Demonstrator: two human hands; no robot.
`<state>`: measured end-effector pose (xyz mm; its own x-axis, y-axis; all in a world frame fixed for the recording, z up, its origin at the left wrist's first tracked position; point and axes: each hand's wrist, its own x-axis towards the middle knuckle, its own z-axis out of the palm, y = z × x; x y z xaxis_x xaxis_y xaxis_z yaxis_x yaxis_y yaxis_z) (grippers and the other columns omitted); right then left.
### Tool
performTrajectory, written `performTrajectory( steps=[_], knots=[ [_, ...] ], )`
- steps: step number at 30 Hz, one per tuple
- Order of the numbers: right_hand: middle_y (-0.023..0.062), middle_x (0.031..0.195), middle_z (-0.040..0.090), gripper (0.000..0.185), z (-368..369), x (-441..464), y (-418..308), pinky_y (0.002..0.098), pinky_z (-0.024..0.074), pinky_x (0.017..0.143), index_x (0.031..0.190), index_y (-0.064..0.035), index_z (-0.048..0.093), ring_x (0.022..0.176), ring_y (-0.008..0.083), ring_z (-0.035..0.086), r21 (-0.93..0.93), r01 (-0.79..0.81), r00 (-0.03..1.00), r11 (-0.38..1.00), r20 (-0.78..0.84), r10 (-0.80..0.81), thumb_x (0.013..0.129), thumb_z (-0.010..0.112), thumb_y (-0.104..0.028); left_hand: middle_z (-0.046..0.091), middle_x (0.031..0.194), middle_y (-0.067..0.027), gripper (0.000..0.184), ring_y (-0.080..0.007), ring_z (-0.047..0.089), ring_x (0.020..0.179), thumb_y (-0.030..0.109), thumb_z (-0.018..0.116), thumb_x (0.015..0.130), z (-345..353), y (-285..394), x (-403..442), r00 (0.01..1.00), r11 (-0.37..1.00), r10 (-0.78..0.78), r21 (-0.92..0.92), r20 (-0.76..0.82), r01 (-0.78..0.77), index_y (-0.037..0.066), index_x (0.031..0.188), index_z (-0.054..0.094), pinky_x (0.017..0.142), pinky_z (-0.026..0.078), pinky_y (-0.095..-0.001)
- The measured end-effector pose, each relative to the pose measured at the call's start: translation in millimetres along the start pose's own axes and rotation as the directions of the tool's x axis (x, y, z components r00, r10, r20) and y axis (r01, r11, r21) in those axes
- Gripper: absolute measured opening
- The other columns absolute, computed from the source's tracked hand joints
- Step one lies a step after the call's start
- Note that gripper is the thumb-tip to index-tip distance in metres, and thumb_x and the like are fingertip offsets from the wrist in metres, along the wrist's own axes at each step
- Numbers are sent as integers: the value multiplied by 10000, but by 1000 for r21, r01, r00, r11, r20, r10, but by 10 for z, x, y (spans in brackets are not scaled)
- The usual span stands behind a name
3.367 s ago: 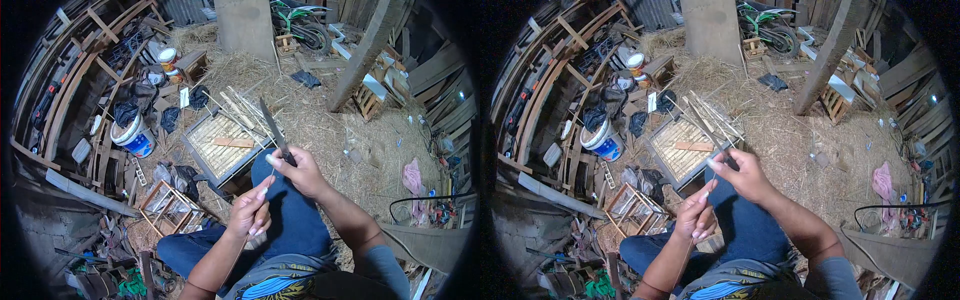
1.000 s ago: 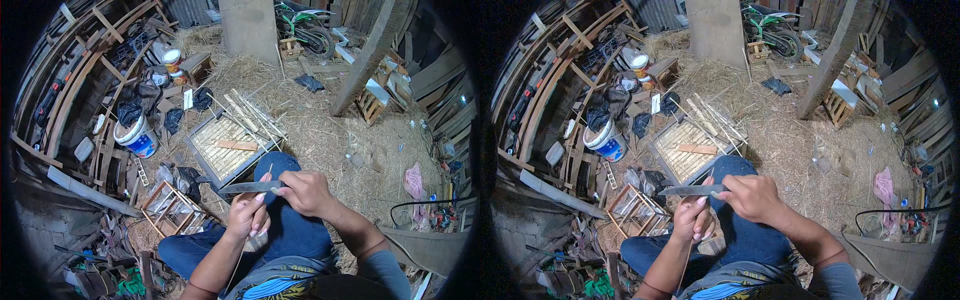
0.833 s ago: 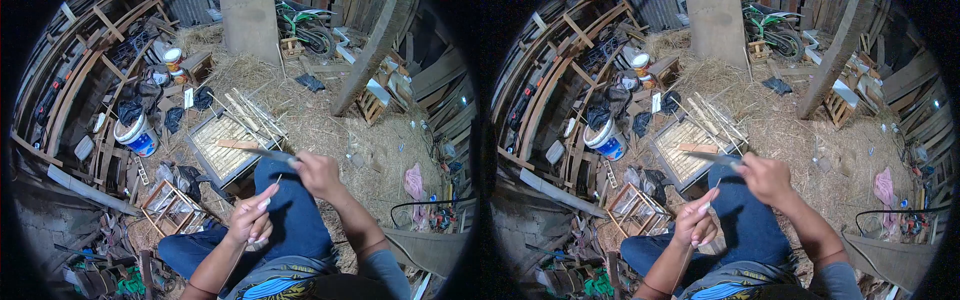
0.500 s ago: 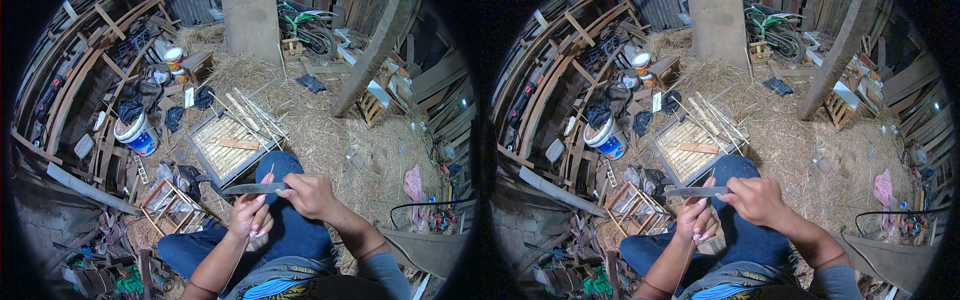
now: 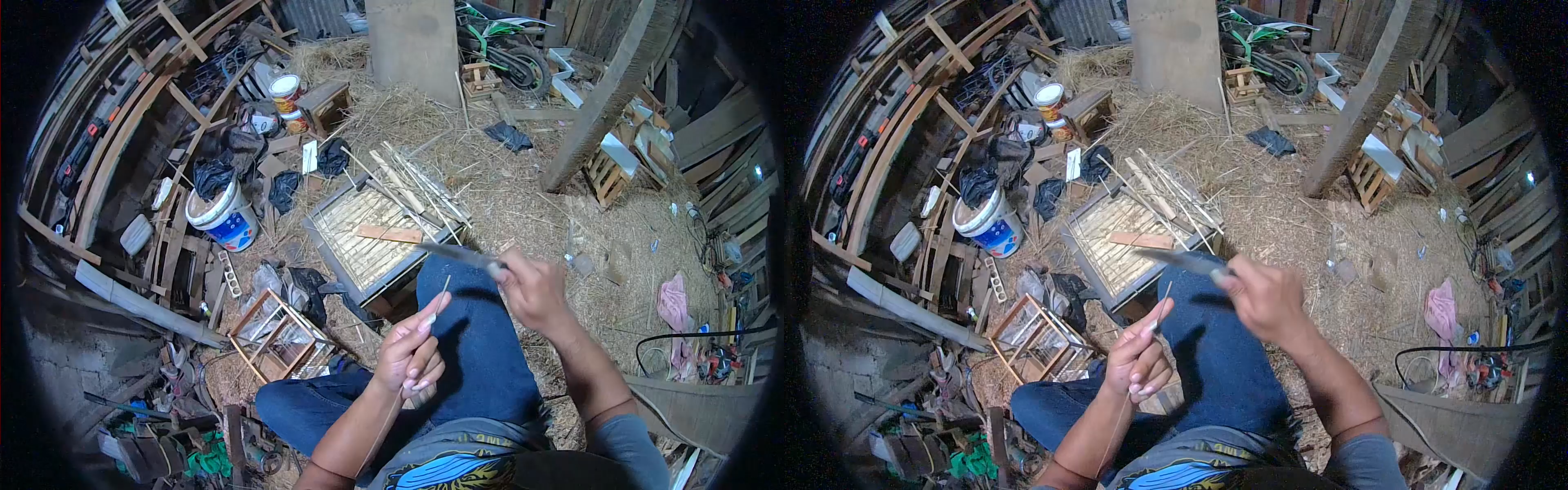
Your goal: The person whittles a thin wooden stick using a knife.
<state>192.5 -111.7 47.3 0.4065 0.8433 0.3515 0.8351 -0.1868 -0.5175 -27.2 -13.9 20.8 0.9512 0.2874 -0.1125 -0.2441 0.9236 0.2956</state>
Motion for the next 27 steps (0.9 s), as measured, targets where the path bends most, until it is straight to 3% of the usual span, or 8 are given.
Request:
performTrajectory(
  steps=[5, 10, 13, 16, 17, 19, 22, 27],
  knots=[
    [80, 646, 599, 279, 84, -78, -246, 415, 450, 472, 841, -119, 560, 569, 303, 628, 105, 234, 968, 967, 69, -241, 951, 597, -373, 359, 433, 5, 473, -95, 342, 291, 129, 333, 1070, 23, 0, 4, 1000, 998, -16, -67, -9, 15, 155, 1540, 287, 344, 378, -259],
    [103, 636, 581, 293, 114, -29, -216, 414, 442, 490, 822, -85, 573, 565, 316, 615, 96, 236, 967, 967, 77, -244, 946, 611, -347, 352, 432, 8, 489, -93, 327, 291, 140, 348, 1070, -4, 26, -58, 998, 998, -55, 29, 0, 55, 143, 1552, 263, 347, 378, -257],
    [99, 641, 590, 298, 68, 48, -63, 406, 462, 486, 856, -113, 576, 579, 296, 638, -54, 75, 994, 996, 88, -70, 970, 574, -388, 369, 438, 1, 501, -97, 341, 296, 141, 330, 1073, -50, -19, -103, 995, 994, -70, 91, 71, 64, 147, 1564, 230, 345, 379, -260],
    [61, 671, 627, 229, 103, 24, -11, 322, 466, 540, 992, -104, 647, 602, 189, 650, 390, -9, 999, 921, 52, -12, 987, 599, -328, 365, 444, -1, 496, -95, 341, 296, 155, 337, 1075, -13, -8, -100, 997, 997, -43, 74, 66, 38, 144, 1561, 242, 343, 381, -262],
    [61, 671, 627, 229, 104, 26, -51, 322, 466, 540, 992, -104, 647, 602, 189, 650, 385, -10, 999, 923, 50, -10, 987, 599, -328, 339, 444, 6, 488, -87, 324, 292, 175, 363, 1074, 6, -2, -71, 1000, 998, -23, 53, 15, 22, 134, 1553, 275, 344, 382, -260],
    [-19, 752, 625, 175, 74, 40, -247, 258, 453, 613, 984, -68, 645, 684, 66, 597, 766, -263, 964, 586, 232, 129, 970, 652, -242, 340, 452, 6, 488, -85, 327, 294, 178, 371, 1073, -21, -32, -65, 999, 997, -47, 65, 17, 46, 132, 1550, 282, 339, 380, -259],
    [-61, 810, 583, 157, 81, 86, -300, 216, 431, 662, 985, -40, 643, 752, 15, 511, 786, -354, 931, 507, 350, 107, 956, 675, -191, 361, 457, 0, 483, -86, 328, 296, 178, 390, 1070, 1, -72, -38, 996, 992, -87, 93, 30, 84, 131, 1543, 303, 342, 386, -254],
    [-76, 730, 552, 198, 97, 162, -385, 222, 384, 589, 886, -20, 632, 690, 10, 463, 710, -290, 949, 641, 300, 96, 934, 703, -198, 449, 489, -13, 417, -79, 350, 317, 164, 473, 1050, 89, -62, 36, 971, 807, 124, 591, -203, 20, 111, 1464, 460, 352, 391, -246]
  ],
)
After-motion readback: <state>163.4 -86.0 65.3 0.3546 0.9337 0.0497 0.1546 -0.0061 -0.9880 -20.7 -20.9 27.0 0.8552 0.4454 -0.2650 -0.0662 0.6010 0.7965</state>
